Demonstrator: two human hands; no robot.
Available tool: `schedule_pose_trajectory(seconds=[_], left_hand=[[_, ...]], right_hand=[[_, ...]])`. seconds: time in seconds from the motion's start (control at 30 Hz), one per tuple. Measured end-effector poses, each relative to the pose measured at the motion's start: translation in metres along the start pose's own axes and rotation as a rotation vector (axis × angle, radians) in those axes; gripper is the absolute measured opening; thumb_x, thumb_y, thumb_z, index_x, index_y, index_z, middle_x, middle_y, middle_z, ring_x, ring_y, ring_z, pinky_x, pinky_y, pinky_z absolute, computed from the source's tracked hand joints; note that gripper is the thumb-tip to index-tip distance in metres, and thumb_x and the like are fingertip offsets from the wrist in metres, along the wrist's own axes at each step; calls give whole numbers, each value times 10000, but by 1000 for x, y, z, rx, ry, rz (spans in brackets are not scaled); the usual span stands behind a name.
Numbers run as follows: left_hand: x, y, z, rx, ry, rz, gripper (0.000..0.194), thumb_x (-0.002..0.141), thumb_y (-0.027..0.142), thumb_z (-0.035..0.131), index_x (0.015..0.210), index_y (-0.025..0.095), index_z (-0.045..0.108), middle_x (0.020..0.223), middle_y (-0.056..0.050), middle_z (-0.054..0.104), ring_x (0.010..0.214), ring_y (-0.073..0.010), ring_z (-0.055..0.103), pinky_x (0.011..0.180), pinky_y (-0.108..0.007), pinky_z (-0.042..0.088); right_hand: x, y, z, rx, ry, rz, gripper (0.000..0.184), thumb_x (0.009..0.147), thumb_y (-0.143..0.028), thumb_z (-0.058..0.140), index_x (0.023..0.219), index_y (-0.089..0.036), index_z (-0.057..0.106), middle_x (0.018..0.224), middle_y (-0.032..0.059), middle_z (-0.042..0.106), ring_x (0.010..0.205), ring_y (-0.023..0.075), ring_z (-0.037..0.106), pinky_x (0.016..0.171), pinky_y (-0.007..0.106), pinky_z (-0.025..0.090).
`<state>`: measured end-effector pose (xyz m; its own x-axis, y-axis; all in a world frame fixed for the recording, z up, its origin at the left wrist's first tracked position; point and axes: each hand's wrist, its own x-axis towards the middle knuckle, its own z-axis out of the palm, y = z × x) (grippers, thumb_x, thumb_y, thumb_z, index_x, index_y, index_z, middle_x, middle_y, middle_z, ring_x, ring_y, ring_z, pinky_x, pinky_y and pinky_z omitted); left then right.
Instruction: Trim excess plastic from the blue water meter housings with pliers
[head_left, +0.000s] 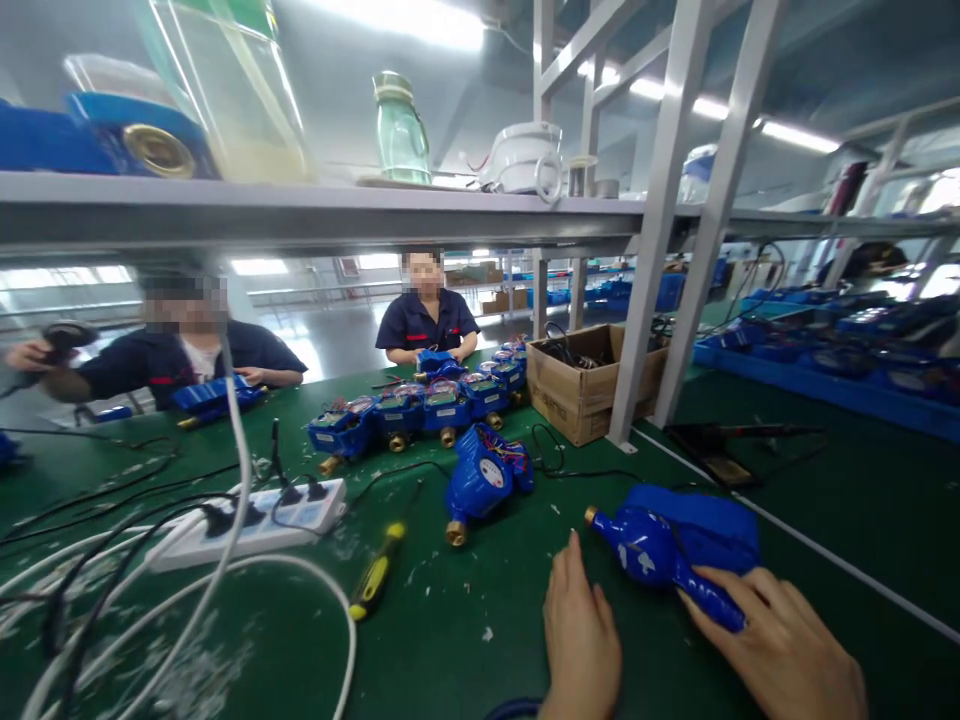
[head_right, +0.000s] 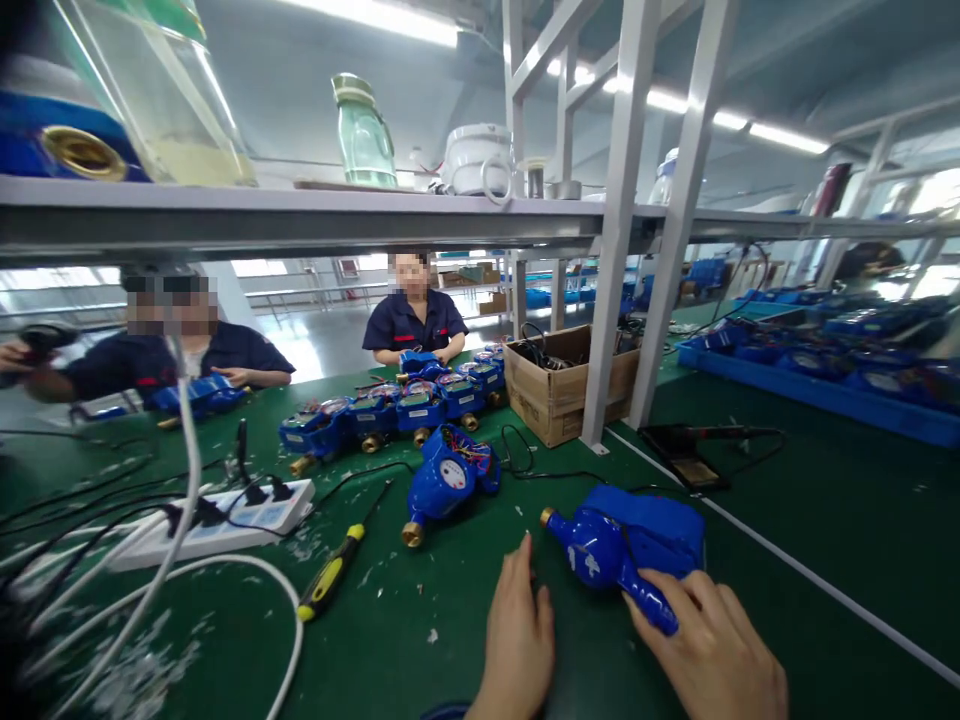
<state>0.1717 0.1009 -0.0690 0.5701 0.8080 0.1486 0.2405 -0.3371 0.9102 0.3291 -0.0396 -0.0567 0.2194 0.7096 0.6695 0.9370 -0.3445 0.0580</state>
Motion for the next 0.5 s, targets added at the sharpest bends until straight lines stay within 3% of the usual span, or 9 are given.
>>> schedule_pose_trajectory(seconds=[0.13, 0.3, 0.43, 0.5], left_hand=[[-18, 21, 27, 101, -106, 126, 617, 748, 63, 382, 1347, 213, 384, 1165, -126, 534, 1070, -307, 473, 938, -443, 359], [-16, 40, 60, 36, -199, 98, 709, 700, 4, 372, 1383, 179, 302, 1253, -141, 483, 1127, -318, 443, 970, -463, 338], [-12, 44, 75, -75, -160, 72, 706, 720, -3, 358, 1399, 154, 247, 1246, -147, 477, 1133, -283, 444, 992, -413, 334], [-11, 42, 78, -130, -134, 75, 668, 736, 3, 355, 1386, 145, 289, 1229, -139, 481, 1132, -263, 439, 1007, -387, 324]], right_hand=[[3, 13, -10, -103, 12, 90, 342, 890, -439, 388, 928, -241, 664, 794, 84, 553, 642, 225, 510, 534, 344, 423], [8, 11, -16, -190, -22, 140, 269, 855, -359, 437, 909, -230, 667, 745, 81, 536, 604, 228, 509, 496, 333, 396], [10, 12, -15, -315, -90, 161, 297, 854, -357, 417, 949, -219, 662, 769, 86, 543, 630, 235, 515, 480, 320, 370], [11, 13, -13, -343, -111, 167, 304, 858, -364, 414, 956, -216, 661, 776, 85, 545, 653, 237, 518, 492, 318, 367]])
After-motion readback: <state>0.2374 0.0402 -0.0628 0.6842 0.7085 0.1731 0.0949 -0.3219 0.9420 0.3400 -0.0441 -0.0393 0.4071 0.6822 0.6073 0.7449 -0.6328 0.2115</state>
